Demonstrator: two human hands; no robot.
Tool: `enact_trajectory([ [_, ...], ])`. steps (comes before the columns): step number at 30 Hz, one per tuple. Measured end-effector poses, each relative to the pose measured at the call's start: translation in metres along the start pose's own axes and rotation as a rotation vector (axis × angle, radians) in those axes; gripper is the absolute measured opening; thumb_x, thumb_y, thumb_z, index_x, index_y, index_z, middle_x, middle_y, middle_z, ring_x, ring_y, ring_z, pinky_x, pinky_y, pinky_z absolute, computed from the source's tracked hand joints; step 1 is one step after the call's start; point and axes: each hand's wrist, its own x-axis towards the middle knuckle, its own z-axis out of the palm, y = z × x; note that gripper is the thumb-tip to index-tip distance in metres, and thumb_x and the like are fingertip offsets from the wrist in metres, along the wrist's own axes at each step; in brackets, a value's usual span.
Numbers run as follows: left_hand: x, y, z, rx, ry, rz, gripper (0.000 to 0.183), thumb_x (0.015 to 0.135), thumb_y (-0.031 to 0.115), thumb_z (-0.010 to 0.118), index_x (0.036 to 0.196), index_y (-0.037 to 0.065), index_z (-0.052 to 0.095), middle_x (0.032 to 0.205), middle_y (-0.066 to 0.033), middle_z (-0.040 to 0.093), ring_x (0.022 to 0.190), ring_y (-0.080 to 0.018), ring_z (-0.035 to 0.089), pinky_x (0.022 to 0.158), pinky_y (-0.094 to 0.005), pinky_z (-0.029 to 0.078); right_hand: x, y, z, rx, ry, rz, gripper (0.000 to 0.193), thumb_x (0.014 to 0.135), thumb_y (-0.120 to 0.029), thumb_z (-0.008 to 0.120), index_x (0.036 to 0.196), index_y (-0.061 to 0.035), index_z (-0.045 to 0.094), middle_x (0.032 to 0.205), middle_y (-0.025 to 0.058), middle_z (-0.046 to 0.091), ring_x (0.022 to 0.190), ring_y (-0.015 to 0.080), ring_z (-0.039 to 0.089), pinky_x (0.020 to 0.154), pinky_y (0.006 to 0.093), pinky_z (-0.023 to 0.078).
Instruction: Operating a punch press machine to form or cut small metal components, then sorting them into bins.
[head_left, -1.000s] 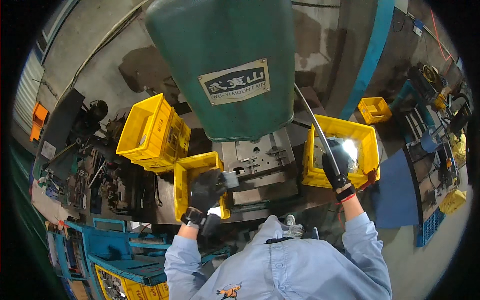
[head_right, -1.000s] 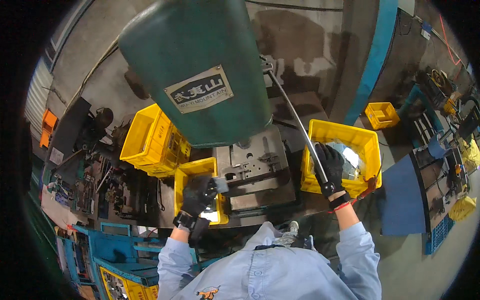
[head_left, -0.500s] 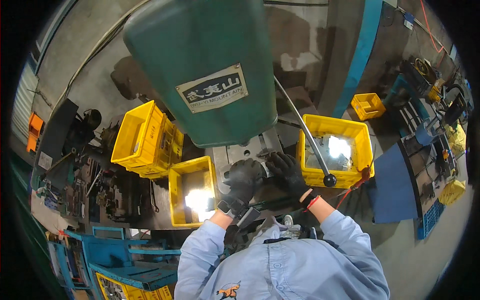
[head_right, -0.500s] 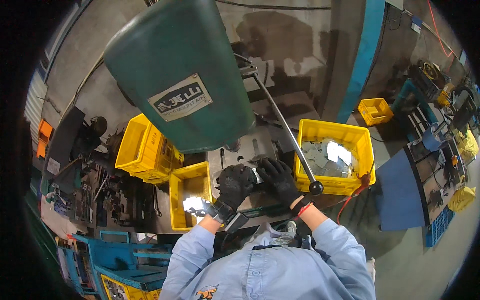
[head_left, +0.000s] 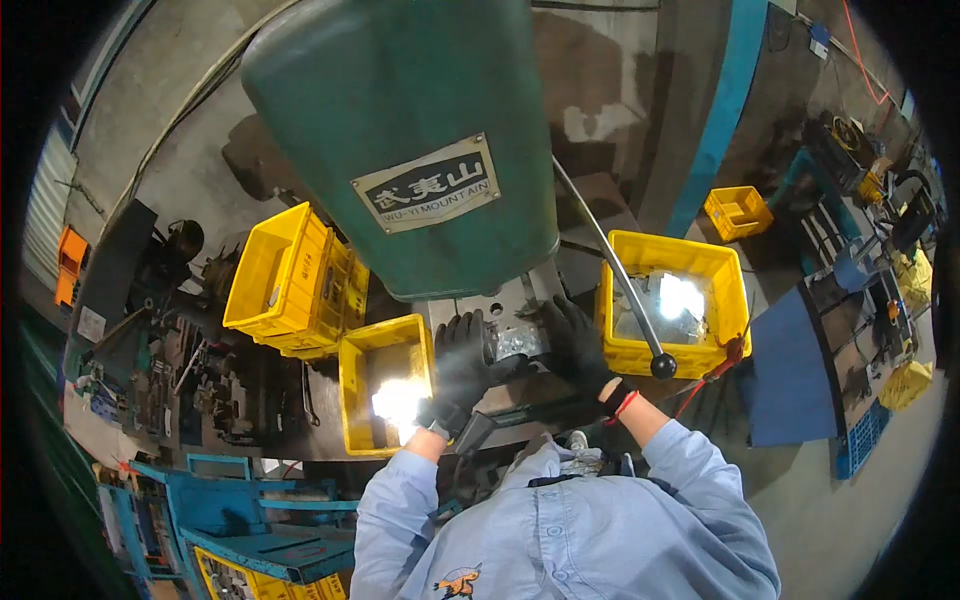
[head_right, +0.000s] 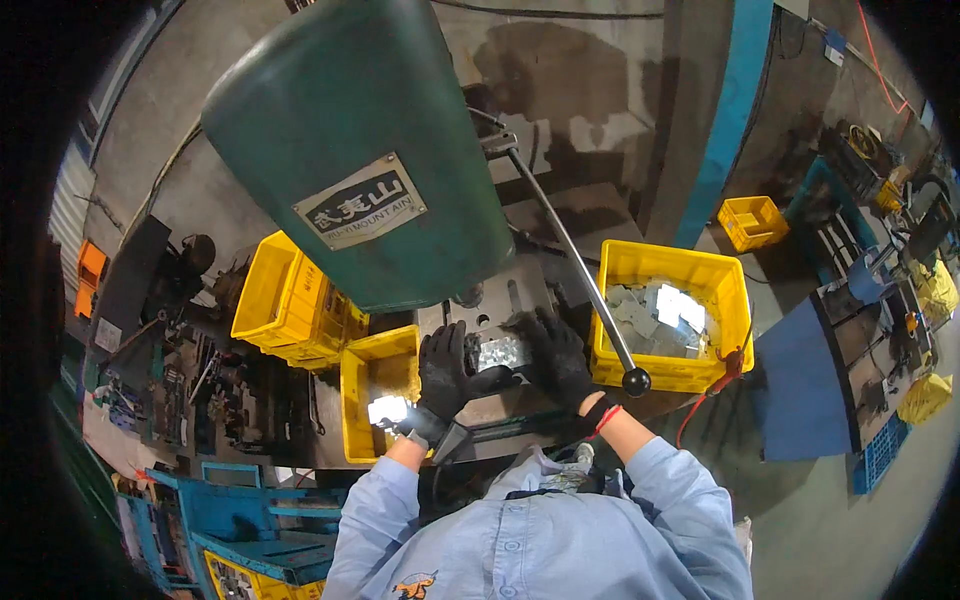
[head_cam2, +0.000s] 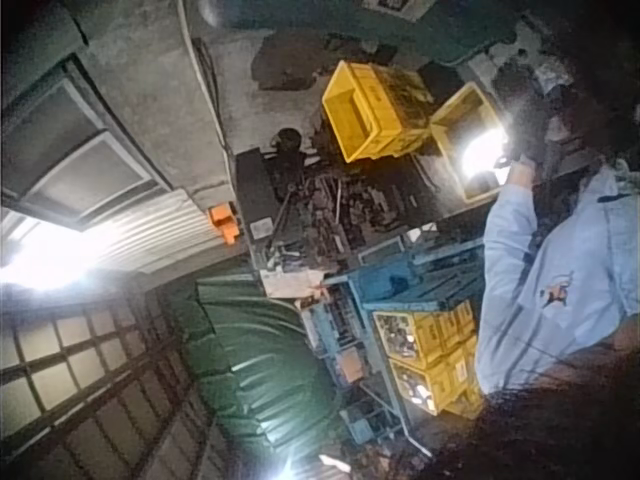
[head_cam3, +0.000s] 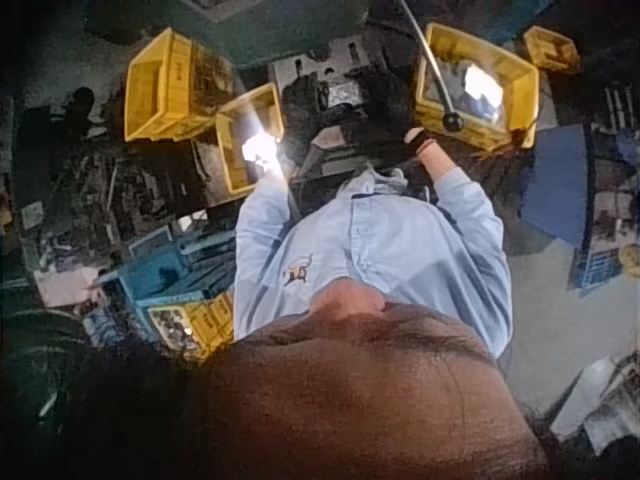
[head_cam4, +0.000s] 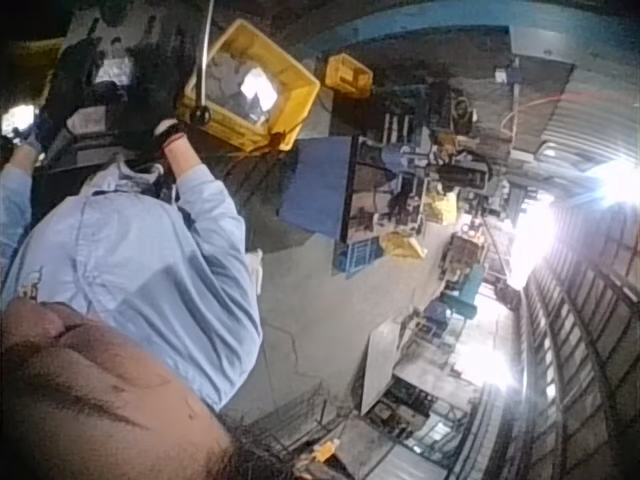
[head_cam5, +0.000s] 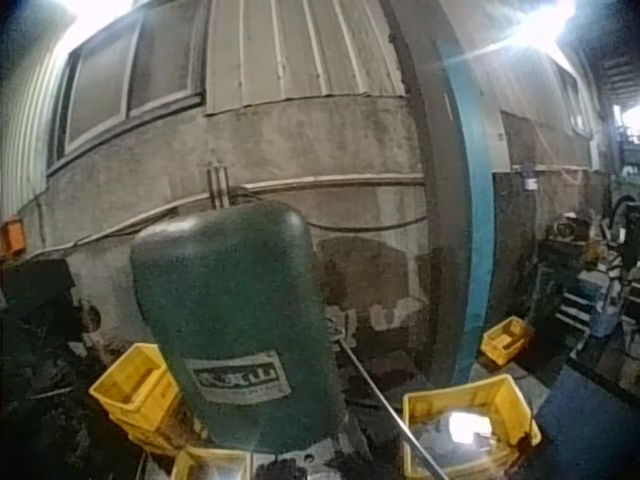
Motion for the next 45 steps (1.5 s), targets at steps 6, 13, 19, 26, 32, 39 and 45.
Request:
enact_trajectory([
  [6,0.015,0.001,-0.008,-0.050,-0.135,-0.062,0.100,0.073,0.072,0.089,0.138,-0.002,0.068,0.132,-0.0235,0.074,0.126,-0.0426,0.069,0.111,-0.0581,0.051,0.017,0.041,0.016,0.129,-0.072,-0.007,0.097,0.081,-0.027,0.096,0.163,-0.0050,0.048,0.144,0.0245,0.065,0.131,0.0449,0.065,0.111,0.0529,0.053],
  [13,0.030,0.004,-0.018,-0.082,-0.158,-0.109,0.081,0.067,0.074,0.091,0.104,0.003,0.079,0.087,-0.0186,0.079,0.076,-0.0393,0.077,0.071,-0.0477,0.062,0.016,0.046,0.019,0.473,-0.095,0.292,0.078,0.095,-0.013,0.084,0.164,-0.0047,0.049,0.142,0.0200,0.070,0.128,0.0346,0.069,0.110,0.0464,0.055],
  [19,0.016,-0.016,-0.020,-0.063,-0.156,-0.248,0.077,0.070,0.074,0.089,0.099,0.003,0.080,0.081,-0.0168,0.077,0.070,-0.0385,0.076,0.068,-0.0510,0.061,0.012,-0.003,-0.118,1.137,0.084,0.468,0.053,0.109,-0.022,0.071,0.156,-0.0005,0.058,0.139,0.0117,0.072,0.125,0.0264,0.072,0.111,0.0374,0.056],
  [26,0.004,-0.035,-0.014,0.005,-0.120,-0.354,0.076,0.069,0.065,0.092,0.121,0.011,0.079,0.095,-0.0173,0.075,0.091,-0.0408,0.072,0.080,-0.0520,0.058,0.021,-0.060,-0.218,0.957,-0.077,0.538,0.048,0.111,-0.029,0.069,0.150,-0.0022,0.063,0.125,0.0095,0.079,0.105,0.0197,0.078,0.092,0.0337,0.061],
  [32,0.005,-0.028,-0.019,0.058,-0.138,-0.289,0.092,0.071,0.075,0.086,0.121,-0.001,0.075,0.095,-0.0191,0.077,0.086,-0.0393,0.075,0.077,-0.0513,0.060,0.002,-0.030,-0.177,0.154,-0.028,0.425,0.041,0.106,-0.022,0.074,0.145,-0.0130,0.069,0.090,0.0174,0.079,0.073,0.0303,0.078,0.066,0.0427,0.061],
  [39,0.015,-0.018,-0.034,0.031,-0.145,-0.254,0.080,0.073,0.067,0.090,0.122,0.006,0.075,0.098,-0.0193,0.076,0.087,-0.0392,0.074,0.077,-0.0515,0.060,-0.016,0.022,-0.105,-0.084,0.063,0.515,0.021,0.105,-0.028,0.074,0.117,-0.0107,0.076,0.083,0.0211,0.076,0.077,0.0423,0.076,0.065,0.0504,0.058],
  [45,-0.002,-0.041,-0.018,0.130,-0.033,-0.063,0.069,0.073,0.062,0.091,0.127,0.022,0.078,0.112,-0.0193,0.075,0.091,-0.0412,0.072,0.081,-0.0523,0.060,-0.014,0.027,-0.089,0.092,0.116,0.473,0.020,0.104,-0.021,0.073,0.119,-0.0090,0.076,0.085,0.0182,0.077,0.076,0.0375,0.078,0.069,0.0482,0.058],
])
